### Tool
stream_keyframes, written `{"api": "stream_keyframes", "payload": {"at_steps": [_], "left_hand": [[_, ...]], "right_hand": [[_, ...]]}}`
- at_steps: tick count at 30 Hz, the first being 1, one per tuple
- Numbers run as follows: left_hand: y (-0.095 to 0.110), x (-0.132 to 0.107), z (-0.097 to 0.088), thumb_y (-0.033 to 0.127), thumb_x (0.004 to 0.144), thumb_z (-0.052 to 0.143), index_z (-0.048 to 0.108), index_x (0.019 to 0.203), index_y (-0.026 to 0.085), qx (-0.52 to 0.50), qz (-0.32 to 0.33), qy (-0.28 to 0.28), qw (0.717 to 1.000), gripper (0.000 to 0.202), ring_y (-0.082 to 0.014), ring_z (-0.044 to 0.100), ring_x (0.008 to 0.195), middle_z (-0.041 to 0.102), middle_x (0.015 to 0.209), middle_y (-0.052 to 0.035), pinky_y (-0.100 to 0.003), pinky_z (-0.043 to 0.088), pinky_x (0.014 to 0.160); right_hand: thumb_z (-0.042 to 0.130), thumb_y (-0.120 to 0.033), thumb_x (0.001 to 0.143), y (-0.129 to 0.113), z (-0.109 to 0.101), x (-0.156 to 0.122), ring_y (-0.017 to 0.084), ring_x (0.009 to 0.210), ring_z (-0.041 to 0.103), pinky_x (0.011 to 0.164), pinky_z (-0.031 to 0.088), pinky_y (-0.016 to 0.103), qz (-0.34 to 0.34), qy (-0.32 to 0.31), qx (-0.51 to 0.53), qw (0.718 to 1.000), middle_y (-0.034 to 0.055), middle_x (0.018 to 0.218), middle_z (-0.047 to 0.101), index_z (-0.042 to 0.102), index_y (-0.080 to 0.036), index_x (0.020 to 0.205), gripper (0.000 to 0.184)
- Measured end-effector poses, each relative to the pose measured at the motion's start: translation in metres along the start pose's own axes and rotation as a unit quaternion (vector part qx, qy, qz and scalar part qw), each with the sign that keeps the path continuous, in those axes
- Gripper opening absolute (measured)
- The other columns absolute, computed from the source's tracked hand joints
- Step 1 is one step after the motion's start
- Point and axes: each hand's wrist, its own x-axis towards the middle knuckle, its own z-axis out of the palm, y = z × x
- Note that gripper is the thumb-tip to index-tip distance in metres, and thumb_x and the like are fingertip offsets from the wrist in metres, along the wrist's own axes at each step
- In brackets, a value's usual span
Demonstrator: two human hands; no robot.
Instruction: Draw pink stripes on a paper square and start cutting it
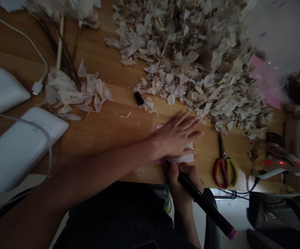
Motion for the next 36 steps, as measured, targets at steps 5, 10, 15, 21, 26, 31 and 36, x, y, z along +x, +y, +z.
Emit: {"api": "stream_keyframes", "payload": {"at_steps": [5, 10, 15, 21, 26, 31, 36], "left_hand": [[0.000, 0.000, 0.000, 0.058, 0.096, 0.043, 0.046, 0.149, 0.021, 0.003, 0.001, 0.007, 1.000, 0.065, -0.0270, 0.027, 0.151, 0.035, 0.161, -0.0119, -0.047, 0.014, 0.124], [0.000, -0.001, -0.001, 0.058, 0.096, 0.043, 0.045, 0.150, 0.021, 0.006, 0.002, -0.002, 1.000, 0.065, -0.0267, 0.027, 0.151, 0.035, 0.161, -0.0113, -0.047, 0.014, 0.124], [0.000, 0.000, -0.002, 0.058, 0.097, 0.042, 0.045, 0.150, 0.021, 0.003, 0.001, -0.004, 1.000, 0.065, -0.0264, 0.027, 0.151, 0.035, 0.161, -0.0108, -0.047, 0.013, 0.124], [0.000, 0.000, -0.001, 0.057, 0.097, 0.043, 0.044, 0.150, 0.022, -0.007, -0.001, -0.007, 1.000, 0.064, -0.0265, 0.026, 0.151, 0.033, 0.162, -0.0111, -0.048, 0.013, 0.124], [-0.001, 0.000, -0.001, 0.058, 0.096, 0.044, 0.045, 0.149, 0.021, -0.002, -0.001, -0.003, 1.000, 0.065, -0.0269, 0.027, 0.151, 0.034, 0.161, -0.0110, -0.048, 0.012, 0.125], [0.000, -0.001, -0.002, 0.058, 0.096, 0.043, 0.046, 0.149, 0.021, -0.001, 0.000, -0.002, 1.000, 0.065, -0.0271, 0.028, 0.150, 0.035, 0.161, -0.0115, -0.048, 0.014, 0.124], [-0.001, 0.000, -0.004, 0.057, 0.096, 0.045, 0.045, 0.150, 0.022, -0.010, -0.001, -0.009, 1.000, 0.064, -0.0264, 0.027, 0.151, 0.033, 0.162, -0.0105, -0.047, 0.013, 0.125]], "right_hand": [[0.061, -0.048, 0.094, -0.016, -0.003, 0.013, 0.012, 0.046, 0.062, 0.045, 0.049, 0.022, -0.027, 0.023, -0.001, 0.999, -0.0017, 0.059, 0.068, 0.060, -0.021, 0.068, 0.037], [0.057, -0.049, 0.095, -0.022, -0.002, 0.018, 0.015, 0.042, 0.062, 0.042, 0.046, 0.024, -0.048, 0.037, -0.005, 0.998, -0.0001, 0.058, 0.070, 0.059, -0.022, 0.066, 0.040], [0.057, -0.046, 0.096, -0.023, -0.002, 0.018, 0.014, 0.043, 0.064, 0.042, 0.046, 0.022, -0.054, 0.039, 0.000, 0.998, -0.0002, 0.060, 0.072, 0.058, -0.022, 0.068, 0.037], [0.061, -0.040, 0.095, -0.023, -0.004, 0.020, 0.013, 0.043, 0.064, 0.043, 0.046, 0.020, -0.074, 0.038, 0.011, 0.996, -0.0013, 0.061, 0.072, 0.055, -0.022, 0.067, 0.034], [0.061, -0.037, 0.093, -0.022, -0.004, 0.020, 0.012, 0.042, 0.062, 0.043, 0.046, 0.020, -0.078, 0.041, 0.004, 0.996, -0.0021, 0.058, 0.070, 0.055, -0.021, 0.066, 0.032], [0.061, -0.037, 0.092, -0.023, -0.006, 0.019, 0.013, 0.043, 0.063, 0.042, 0.045, 0.021, -0.072, 0.032, -0.015, 0.997, -0.0013, 0.059, 0.071, 0.056, -0.021, 0.066, 0.031], [0.059, -0.035, 0.091, -0.023, -0.006, 0.016, 0.014, 0.043, 0.063, 0.044, 0.048, 0.023, -0.057, 0.023, -0.012, 0.998, -0.0005, 0.059, 0.071, 0.055, -0.021, 0.063, 0.031]]}}
